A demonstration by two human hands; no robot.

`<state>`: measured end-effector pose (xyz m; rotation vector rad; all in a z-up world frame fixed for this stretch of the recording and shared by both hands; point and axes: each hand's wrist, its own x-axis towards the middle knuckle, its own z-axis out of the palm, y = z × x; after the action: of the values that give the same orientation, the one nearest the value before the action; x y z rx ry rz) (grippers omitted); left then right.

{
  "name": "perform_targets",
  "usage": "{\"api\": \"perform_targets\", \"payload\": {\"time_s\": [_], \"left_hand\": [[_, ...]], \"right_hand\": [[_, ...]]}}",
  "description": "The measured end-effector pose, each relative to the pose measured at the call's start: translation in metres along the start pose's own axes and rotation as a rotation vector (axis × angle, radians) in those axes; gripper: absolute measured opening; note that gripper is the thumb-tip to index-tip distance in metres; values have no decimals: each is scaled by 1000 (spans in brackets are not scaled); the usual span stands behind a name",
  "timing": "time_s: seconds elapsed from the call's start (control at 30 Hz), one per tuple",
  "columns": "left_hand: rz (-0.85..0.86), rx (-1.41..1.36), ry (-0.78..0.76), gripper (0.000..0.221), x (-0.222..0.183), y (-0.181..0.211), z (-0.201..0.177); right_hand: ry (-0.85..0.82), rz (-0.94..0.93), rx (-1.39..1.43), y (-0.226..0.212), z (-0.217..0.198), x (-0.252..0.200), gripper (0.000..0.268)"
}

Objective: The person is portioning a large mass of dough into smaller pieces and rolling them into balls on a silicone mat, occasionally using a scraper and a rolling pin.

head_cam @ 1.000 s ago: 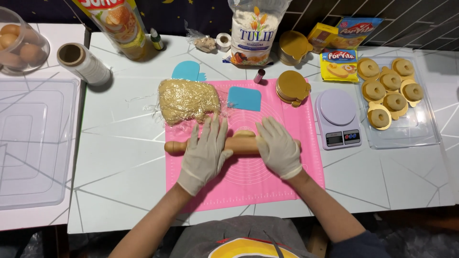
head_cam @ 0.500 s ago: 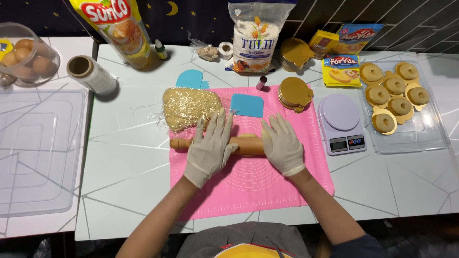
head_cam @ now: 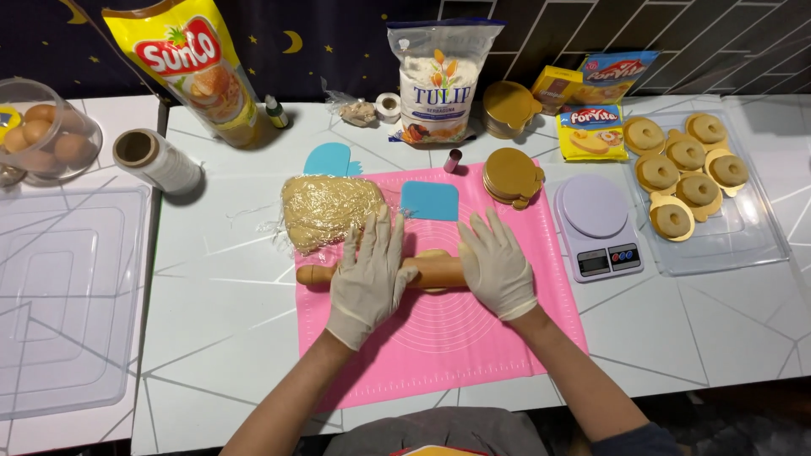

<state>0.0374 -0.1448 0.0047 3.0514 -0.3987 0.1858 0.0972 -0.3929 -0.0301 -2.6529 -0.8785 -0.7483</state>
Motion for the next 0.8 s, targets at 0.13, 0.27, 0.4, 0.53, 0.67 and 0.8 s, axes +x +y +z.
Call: {"api": "perform_targets", "payload": {"time_s": [0.13,0.27,0.4,0.53,0.67,0.8], "left_hand": [[60,9,458,76,-40,17,-5],[95,8,382,72,-41,14,-3],[42,-43,157,79,-1,-2,4],[-3,-98,10,76,5,0,-11],[30,-28,236,76,-36,17,-4],[44,40,392,71,-57,24,1]], "right_hand": [[-33,9,19,-31,-42,-22,45],[-107,0,66,-24,-40,-24,54],[-56,15,41,1,-8,5,44],[-89,138,74,-7,-17,15,45],[-56,22,9,-27,-40,-17,46],[-49,20,-22,-35,-46,-39,56]]}}
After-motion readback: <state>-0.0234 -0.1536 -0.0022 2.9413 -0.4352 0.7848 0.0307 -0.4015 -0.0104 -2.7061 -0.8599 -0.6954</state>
